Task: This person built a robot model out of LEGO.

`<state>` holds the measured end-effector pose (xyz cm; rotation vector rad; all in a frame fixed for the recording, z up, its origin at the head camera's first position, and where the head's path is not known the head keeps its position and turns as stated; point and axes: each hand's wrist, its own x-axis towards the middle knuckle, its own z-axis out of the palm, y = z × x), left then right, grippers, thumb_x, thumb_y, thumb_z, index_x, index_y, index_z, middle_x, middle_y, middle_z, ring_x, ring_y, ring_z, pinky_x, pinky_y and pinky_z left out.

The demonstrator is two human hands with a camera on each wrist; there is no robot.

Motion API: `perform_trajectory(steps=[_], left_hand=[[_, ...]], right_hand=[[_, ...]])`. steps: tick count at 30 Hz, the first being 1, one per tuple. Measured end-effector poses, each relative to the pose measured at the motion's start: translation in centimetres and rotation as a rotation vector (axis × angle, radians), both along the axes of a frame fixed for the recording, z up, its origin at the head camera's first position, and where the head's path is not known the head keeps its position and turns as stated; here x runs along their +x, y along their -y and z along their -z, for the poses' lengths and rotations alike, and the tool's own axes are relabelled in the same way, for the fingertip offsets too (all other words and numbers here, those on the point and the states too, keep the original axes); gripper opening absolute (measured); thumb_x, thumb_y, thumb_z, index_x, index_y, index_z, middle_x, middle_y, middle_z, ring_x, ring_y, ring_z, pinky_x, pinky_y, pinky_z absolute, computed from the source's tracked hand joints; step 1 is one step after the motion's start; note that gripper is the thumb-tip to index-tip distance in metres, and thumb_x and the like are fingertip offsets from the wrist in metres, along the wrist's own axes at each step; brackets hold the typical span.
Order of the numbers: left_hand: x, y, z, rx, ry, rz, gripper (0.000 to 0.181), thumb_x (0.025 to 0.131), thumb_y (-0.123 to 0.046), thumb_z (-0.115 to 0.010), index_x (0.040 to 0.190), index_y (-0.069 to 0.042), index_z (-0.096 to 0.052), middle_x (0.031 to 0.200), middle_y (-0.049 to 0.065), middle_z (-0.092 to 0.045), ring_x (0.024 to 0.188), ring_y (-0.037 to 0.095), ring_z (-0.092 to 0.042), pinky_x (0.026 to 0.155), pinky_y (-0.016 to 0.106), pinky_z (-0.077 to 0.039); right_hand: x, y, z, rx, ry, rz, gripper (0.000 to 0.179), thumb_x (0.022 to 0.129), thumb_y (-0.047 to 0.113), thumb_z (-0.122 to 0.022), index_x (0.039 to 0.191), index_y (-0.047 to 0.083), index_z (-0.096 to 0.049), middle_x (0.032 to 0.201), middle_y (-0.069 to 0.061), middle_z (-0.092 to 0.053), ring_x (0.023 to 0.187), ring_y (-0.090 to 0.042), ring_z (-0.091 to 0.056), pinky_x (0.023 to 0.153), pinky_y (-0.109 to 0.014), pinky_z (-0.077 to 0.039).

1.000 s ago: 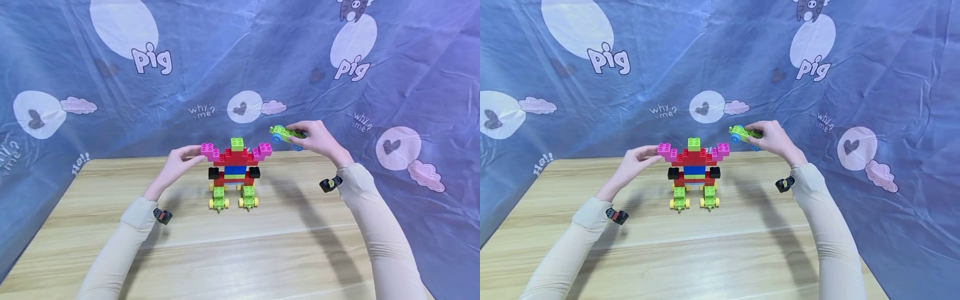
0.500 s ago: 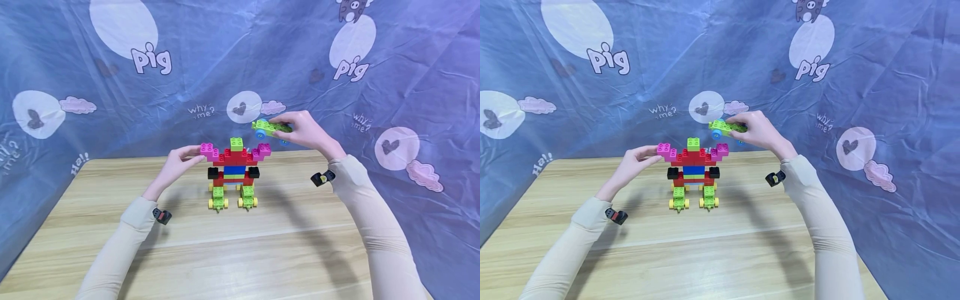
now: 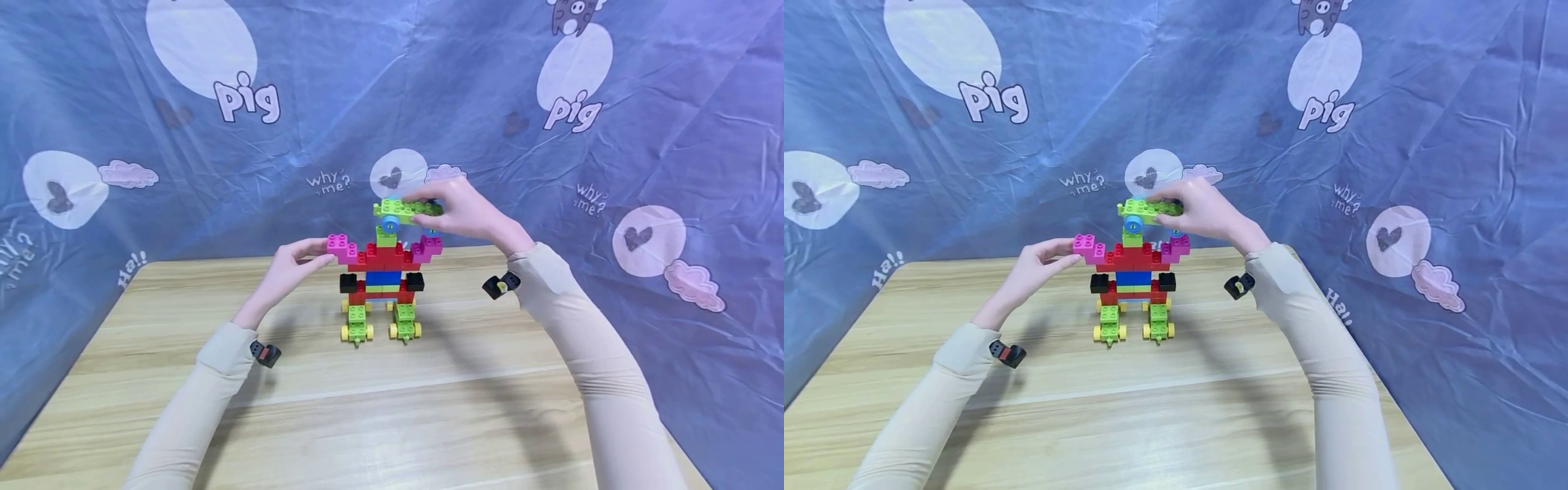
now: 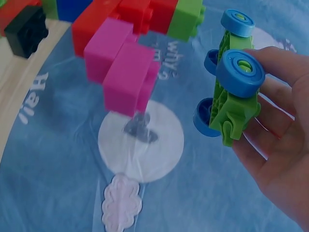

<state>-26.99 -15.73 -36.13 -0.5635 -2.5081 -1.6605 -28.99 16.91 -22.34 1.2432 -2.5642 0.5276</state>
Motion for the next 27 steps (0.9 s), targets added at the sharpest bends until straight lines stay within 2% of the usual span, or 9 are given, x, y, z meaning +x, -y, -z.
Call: perform_trajectory(steps=[4,7,10,17,27], left_hand=[[0.0,0.0,0.0,0.000,0.006,-0.003,0.050,0.094,-0.030,-0.069,0.137,-0.007,-0.058,0.131,0.016,-0.065,0.117,0.033,-0.065,0.099,0.038,-0.055],[-0.1,0.0,-0.1,0.005,0.012,-0.001,0.048,0.094,-0.028,-0.069,0.136,-0.007,-0.058,0.130,0.016,-0.066,0.117,0.032,-0.065,0.100,0.039,-0.055],[-0.1,0.0,-0.2,0.005,0.017,0.000,0.048,0.094,-0.028,-0.068,0.136,-0.007,-0.058,0.131,0.015,-0.066,0.117,0.032,-0.065,0.101,0.039,-0.054],[-0.2,-0.1,-0.2,0.009,0.019,0.007,0.049,0.094,-0.029,-0.069,0.136,-0.007,-0.058,0.132,0.015,-0.065,0.118,0.031,-0.065,0.102,0.040,-0.053],[-0.2,-0.1,-0.1,0.012,0.011,0.004,0.048,0.094,-0.027,-0.069,0.135,-0.006,-0.059,0.131,0.016,-0.065,0.118,0.034,-0.064,0.100,0.037,-0.055]], right_hand=[[-0.1,1.2,0.2,0.026,0.023,-0.029,0.037,0.090,0.019,-0.072,0.126,0.010,-0.068,0.124,-0.007,-0.072,0.076,-0.015,-0.058,0.083,-0.033,-0.051],[-0.1,1.9,0.4,0.036,0.031,-0.045,0.037,0.090,0.019,-0.072,0.125,0.009,-0.069,0.123,-0.008,-0.072,0.093,-0.018,-0.067,0.093,-0.037,-0.054],[-0.2,2.3,0.6,0.043,0.032,-0.063,0.036,0.090,0.020,-0.073,0.123,0.009,-0.070,0.121,-0.008,-0.073,0.108,-0.020,-0.069,0.099,-0.040,-0.054],[-0.2,2.7,0.8,0.037,0.050,-0.082,0.035,0.090,0.018,-0.072,0.123,0.009,-0.069,0.122,-0.008,-0.072,0.104,-0.020,-0.069,0.097,-0.039,-0.054],[-0.3,3.1,1.4,0.049,0.059,-0.095,0.035,0.090,0.019,-0.072,0.124,0.009,-0.069,0.121,-0.008,-0.072,0.108,-0.020,-0.068,0.098,-0.039,-0.054]])
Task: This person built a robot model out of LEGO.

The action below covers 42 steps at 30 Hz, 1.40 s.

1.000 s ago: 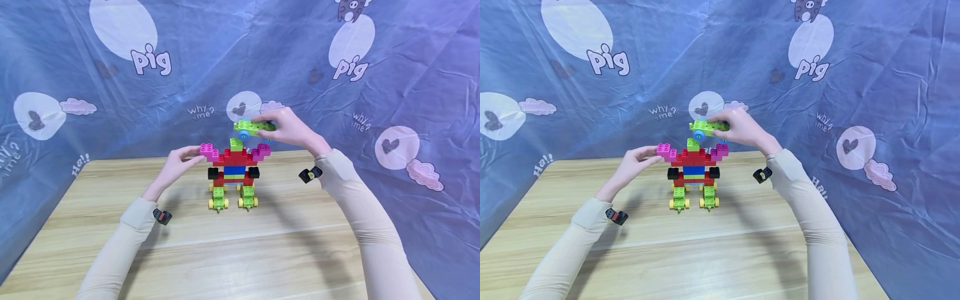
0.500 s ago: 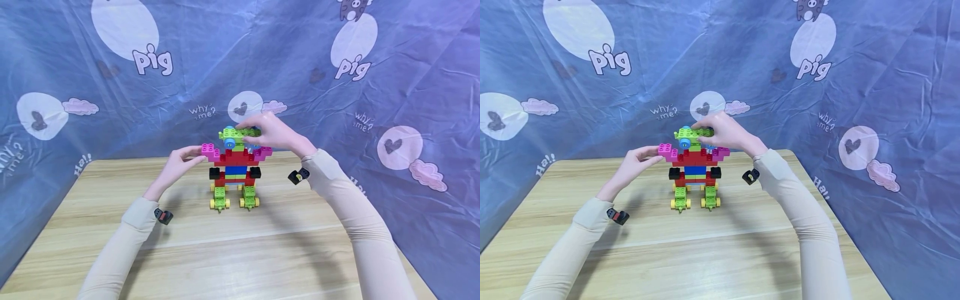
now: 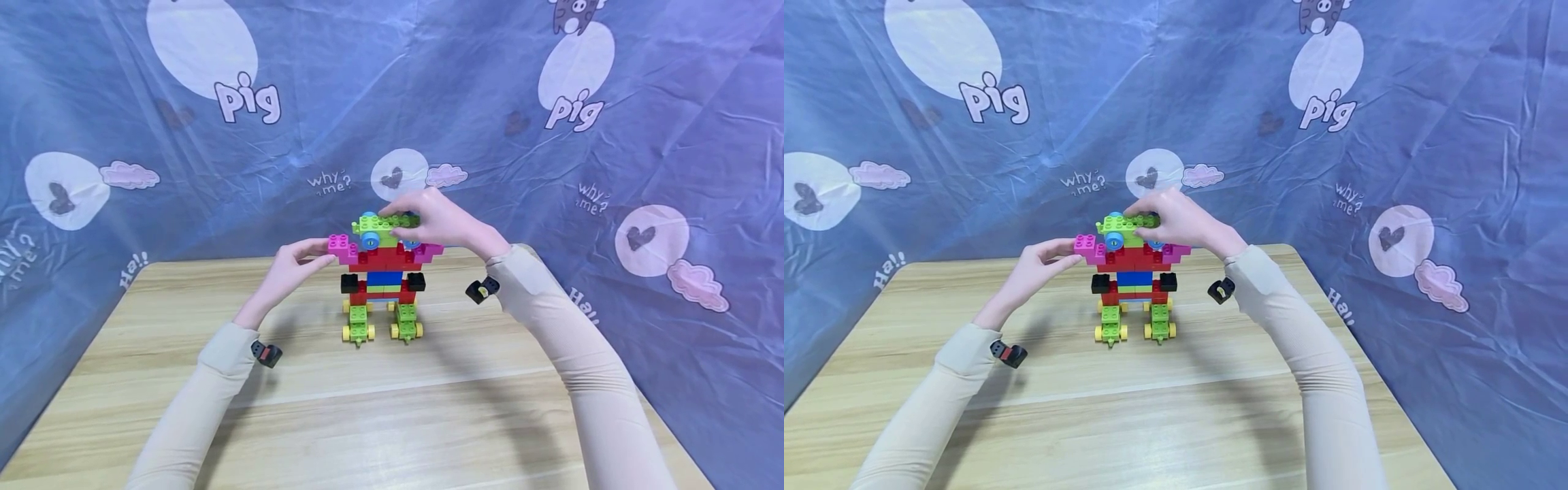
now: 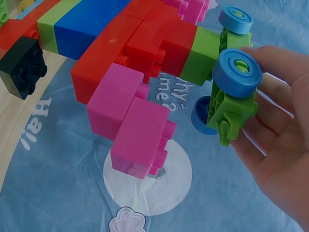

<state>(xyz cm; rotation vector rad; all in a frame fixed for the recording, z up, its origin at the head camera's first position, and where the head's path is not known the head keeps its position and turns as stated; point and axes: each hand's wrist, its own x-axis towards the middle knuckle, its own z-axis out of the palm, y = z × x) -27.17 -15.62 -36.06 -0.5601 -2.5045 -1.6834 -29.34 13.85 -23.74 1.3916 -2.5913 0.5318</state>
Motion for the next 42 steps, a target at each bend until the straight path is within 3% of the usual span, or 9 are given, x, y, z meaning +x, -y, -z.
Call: perform_trajectory(steps=[11,16,23,29,33,42], left_hand=[[0.06,-0.02,-0.08,-0.002,0.002,0.000,0.048,0.094,-0.027,-0.069,0.135,-0.006,-0.059,0.131,0.016,-0.066,0.119,0.034,-0.064,0.101,0.041,-0.054],[0.06,-0.01,-0.12,-0.003,0.002,0.000,0.048,0.094,-0.028,-0.069,0.136,-0.007,-0.059,0.131,0.016,-0.066,0.118,0.033,-0.064,0.101,0.039,-0.054],[-0.06,0.08,-0.05,-0.005,0.005,-0.001,0.048,0.094,-0.029,-0.068,0.136,-0.007,-0.058,0.132,0.015,-0.066,0.118,0.030,-0.065,0.101,0.037,-0.054],[-0.06,0.03,-0.02,-0.001,0.004,0.004,0.048,0.094,-0.028,-0.069,0.136,-0.006,-0.058,0.132,0.016,-0.065,0.119,0.034,-0.064,0.100,0.038,-0.055],[0.00,0.01,-0.06,-0.003,-0.003,0.001,0.048,0.094,-0.028,-0.069,0.135,-0.007,-0.059,0.132,0.015,-0.066,0.118,0.032,-0.065,0.099,0.034,-0.055],[0.03,0.05,0.01,-0.010,-0.008,-0.005,0.049,0.093,-0.031,-0.069,0.136,-0.008,-0.059,0.131,0.014,-0.066,0.117,0.030,-0.066,0.098,0.035,-0.056]], right_hand=[[-0.14,0.36,0.18,0.004,0.015,0.013,0.035,0.091,0.020,-0.071,0.124,0.009,-0.069,0.123,-0.008,-0.072,0.104,-0.018,-0.070,0.100,-0.038,-0.054],[-0.16,0.58,0.10,0.005,0.033,0.017,0.036,0.092,0.021,-0.071,0.126,0.009,-0.068,0.124,-0.008,-0.072,0.093,-0.014,-0.069,0.099,-0.036,-0.054],[-0.15,0.56,-0.02,0.021,0.039,0.021,0.037,0.092,0.020,-0.070,0.127,0.008,-0.067,0.125,-0.009,-0.071,0.059,-0.017,-0.053,0.086,-0.034,-0.054],[-0.15,0.56,0.10,0.035,0.018,0.012,0.036,0.092,0.019,-0.070,0.126,0.006,-0.067,0.124,-0.010,-0.071,0.093,-0.018,-0.070,0.099,-0.038,-0.055],[-0.08,0.61,0.17,0.030,0.009,0.014,0.036,0.092,0.018,-0.071,0.126,0.006,-0.068,0.124,-0.011,-0.071,0.088,-0.017,-0.071,0.096,-0.037,-0.056],[0.20,0.97,0.45,0.022,-0.049,0.018,0.034,0.090,0.014,-0.073,0.122,0.004,-0.070,0.120,-0.012,-0.073,0.108,-0.024,-0.071,0.097,-0.037,-0.057]])
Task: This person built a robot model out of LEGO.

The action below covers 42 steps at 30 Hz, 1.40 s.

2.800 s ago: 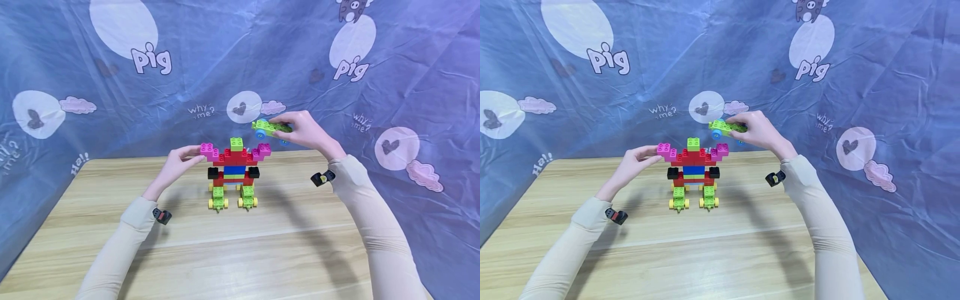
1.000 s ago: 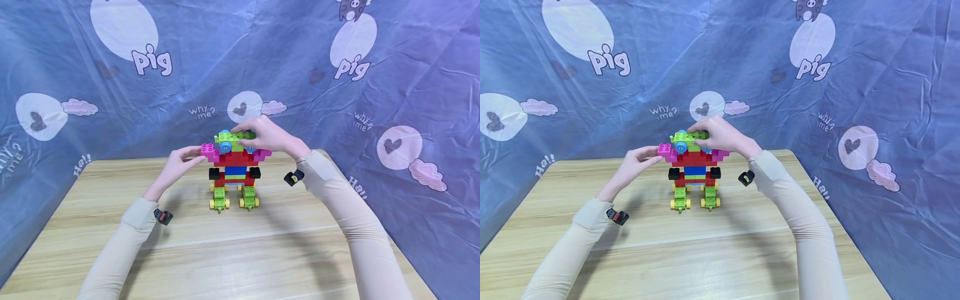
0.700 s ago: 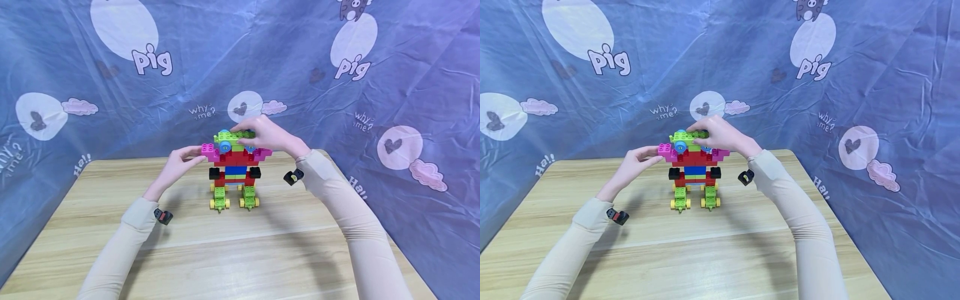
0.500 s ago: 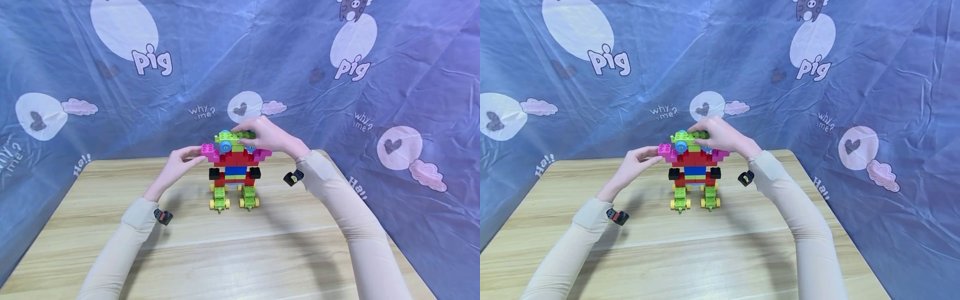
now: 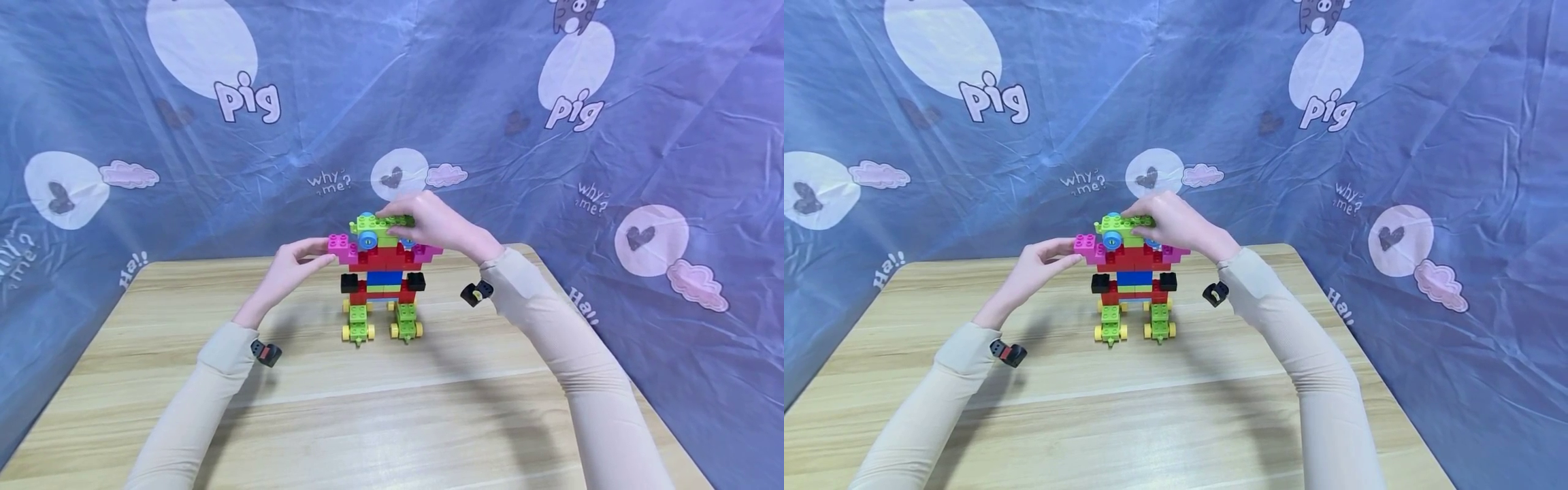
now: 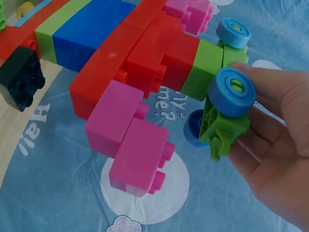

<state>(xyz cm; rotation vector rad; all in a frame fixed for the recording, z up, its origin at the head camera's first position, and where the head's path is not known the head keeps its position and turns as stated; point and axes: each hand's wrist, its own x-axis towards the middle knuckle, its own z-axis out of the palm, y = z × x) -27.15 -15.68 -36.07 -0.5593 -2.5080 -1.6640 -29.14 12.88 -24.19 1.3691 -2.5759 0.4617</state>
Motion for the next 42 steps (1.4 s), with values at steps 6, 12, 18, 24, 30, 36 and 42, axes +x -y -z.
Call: perform_trajectory(steps=[6,12,18,24,30,36,42], left_hand=[[0.0,-0.1,0.0,0.001,0.009,0.002,0.048,0.094,-0.028,-0.069,0.136,-0.007,-0.058,0.132,0.016,-0.065,0.118,0.034,-0.064,0.101,0.042,-0.054],[0.0,-0.1,0.1,-0.004,0.021,0.003,0.049,0.094,-0.029,-0.068,0.136,-0.007,-0.058,0.132,0.016,-0.065,0.118,0.031,-0.065,0.102,0.042,-0.053],[0.1,-0.1,0.1,-0.002,0.017,0.001,0.049,0.094,-0.029,-0.068,0.136,-0.006,-0.058,0.132,0.016,-0.065,0.118,0.030,-0.065,0.102,0.043,-0.053],[0.1,-0.2,0.1,0.001,0.013,0.002,0.048,0.094,-0.028,-0.068,0.136,-0.006,-0.058,0.131,0.016,-0.066,0.118,0.030,-0.065,0.101,0.041,-0.054],[0.0,-0.1,0.2,-0.006,0.008,-0.002,0.048,0.094,-0.028,-0.069,0.136,-0.006,-0.058,0.131,0.016,-0.066,0.117,0.030,-0.066,0.102,0.043,-0.053],[0.0,-0.1,0.2,-0.011,0.006,-0.004,0.048,0.094,-0.028,-0.068,0.136,-0.006,-0.058,0.131,0.016,-0.066,0.117,0.031,-0.066,0.101,0.041,-0.054],[-0.1,-0.1,-0.1,-0.005,0.001,0.000,0.048,0.094,-0.028,-0.068,0.136,-0.006,-0.058,0.130,0.016,-0.066,0.117,0.034,-0.065,0.099,0.036,-0.056]], right_hand=[[0.4,0.1,0.3,-0.022,-0.020,0.005,0.034,0.089,0.012,-0.074,0.121,0.003,-0.070,0.119,-0.014,-0.073,0.104,-0.025,-0.072,0.093,-0.038,-0.058],[0.5,-0.1,0.7,-0.035,-0.012,0.014,0.036,0.089,0.012,-0.074,0.123,0.003,-0.069,0.118,-0.014,-0.073,0.101,-0.025,-0.071,0.090,-0.038,-0.058],[0.3,-0.1,0.2,-0.003,0.012,0.000,0.036,0.089,0.016,-0.074,0.123,0.004,-0.069,0.120,-0.013,-0.073,0.100,-0.022,-0.073,0.094,-0.036,-0.058],[0.3,-0.5,-0.5,0.013,0.020,0.023,0.033,0.092,0.020,-0.071,0.122,0.007,-0.070,0.121,-0.010,-0.073,0.064,-0.017,-0.062,0.080,-0.030,-0.056],[0.0,-0.7,-0.5,0.007,0.021,0.017,0.029,0.092,0.018,-0.071,0.118,0.008,-0.073,0.115,-0.010,-0.075,0.070,-0.014,-0.063,0.069,-0.027,-0.052],[0.1,-0.7,-0.1,-0.029,0.048,0.059,0.030,0.092,0.017,-0.071,0.120,0.007,-0.072,0.117,-0.011,-0.074,0.086,-0.018,-0.070,0.074,-0.029,-0.053],[0.3,-0.6,0.2,-0.081,0.049,0.076,0.028,0.092,0.016,-0.071,0.118,0.007,-0.073,0.117,-0.011,-0.074,0.104,-0.025,-0.071,0.090,-0.037,-0.057]])
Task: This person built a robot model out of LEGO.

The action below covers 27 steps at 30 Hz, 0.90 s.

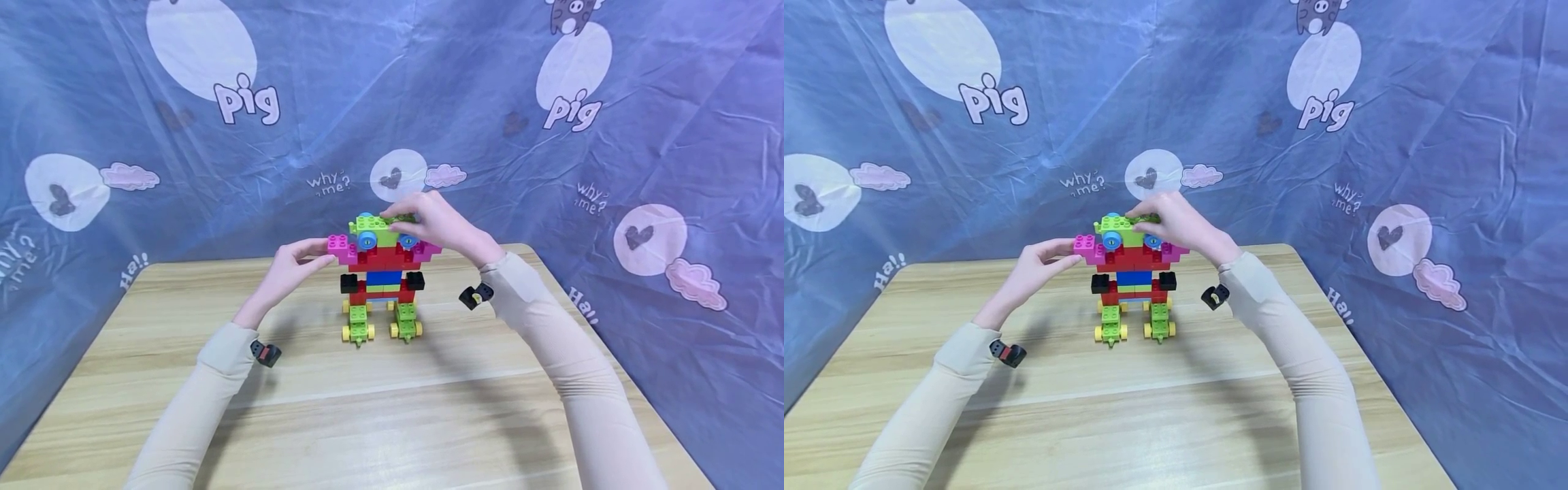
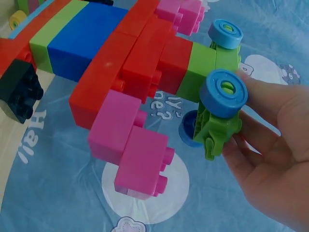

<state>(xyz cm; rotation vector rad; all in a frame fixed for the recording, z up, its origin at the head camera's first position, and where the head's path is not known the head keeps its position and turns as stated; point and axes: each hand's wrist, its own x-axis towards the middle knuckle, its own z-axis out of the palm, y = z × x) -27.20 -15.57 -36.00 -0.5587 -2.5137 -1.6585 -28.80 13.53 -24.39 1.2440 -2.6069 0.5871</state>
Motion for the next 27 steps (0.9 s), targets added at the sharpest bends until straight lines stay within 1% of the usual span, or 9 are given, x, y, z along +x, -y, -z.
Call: perform_trajectory(steps=[2,5,8,11,17,20,27], left_hand=[[0.0,0.0,-0.1,0.000,0.001,-0.002,0.049,0.094,-0.028,-0.068,0.136,-0.006,-0.058,0.130,0.016,-0.066,0.117,0.034,-0.065,0.099,0.036,-0.055],[0.0,0.0,-0.1,-0.005,0.001,-0.004,0.049,0.094,-0.029,-0.069,0.136,-0.006,-0.058,0.130,0.016,-0.066,0.117,0.034,-0.065,0.100,0.039,-0.055],[0.1,0.0,-0.1,-0.008,-0.001,-0.003,0.049,0.094,-0.029,-0.069,0.136,-0.006,-0.058,0.130,0.016,-0.066,0.117,0.034,-0.065,0.101,0.042,-0.054],[0.1,0.0,0.0,-0.012,0.000,-0.002,0.049,0.094,-0.029,-0.069,0.136,-0.006,-0.058,0.130,0.016,-0.066,0.118,0.034,-0.065,0.101,0.042,-0.054],[0.1,0.0,0.0,-0.008,-0.005,-0.001,0.049,0.094,-0.029,-0.068,0.136,-0.006,-0.058,0.131,0.016,-0.066,0.117,0.033,-0.065,0.100,0.039,-0.055],[0.1,0.0,0.0,-0.008,-0.008,-0.002,0.049,0.094,-0.029,-0.068,0.136,-0.007,-0.058,0.131,0.016,-0.066,0.116,0.031,-0.066,0.100,0.040,-0.055],[0.2,0.0,-0.1,-0.018,-0.002,-0.001,0.051,0.094,-0.031,-0.068,0.138,-0.007,-0.057,0.132,0.016,-0.066,0.117,0.031,-0.066,0.102,0.043,-0.053]], right_hand=[[0.1,0.0,0.1,-0.016,-0.006,0.005,0.028,0.091,0.015,-0.071,0.117,0.007,-0.073,0.117,-0.012,-0.074,0.111,-0.027,-0.069,0.097,-0.040,-0.055],[0.2,-0.1,0.3,-0.034,-0.007,0.023,0.028,0.090,0.016,-0.072,0.117,0.008,-0.074,0.118,-0.012,-0.074,0.116,-0.028,-0.066,0.100,-0.041,-0.054],[0.2,-0.1,0.5,-0.049,0.007,0.042,0.028,0.090,0.016,-0.073,0.117,0.008,-0.074,0.118,-0.012,-0.074,0.115,-0.028,-0.065,0.093,-0.040,-0.055],[0.2,-0.1,0.7,-0.061,0.014,0.055,0.028,0.089,0.017,-0.073,0.116,0.010,-0.074,0.118,-0.011,-0.074,0.112,-0.027,-0.066,0.085,-0.037,-0.056],[0.3,-0.2,0.9,-0.083,0.006,0.066,0.028,0.089,0.018,-0.074,0.116,0.011,-0.075,0.115,-0.009,-0.075,0.103,-0.024,-0.066,0.073,-0.030,-0.052],[0.2,-0.1,0.9,-0.092,0.005,0.071,0.027,0.089,0.019,-0.074,0.115,0.012,-0.075,0.113,-0.008,-0.076,0.100,-0.022,-0.065,0.071,-0.029,-0.050],[0.4,-0.1,1.1,-0.109,0.034,0.099,0.028,0.089,0.020,-0.074,0.116,0.013,-0.075,0.113,-0.006,-0.076,0.102,-0.020,-0.063,0.074,-0.029,-0.049]])
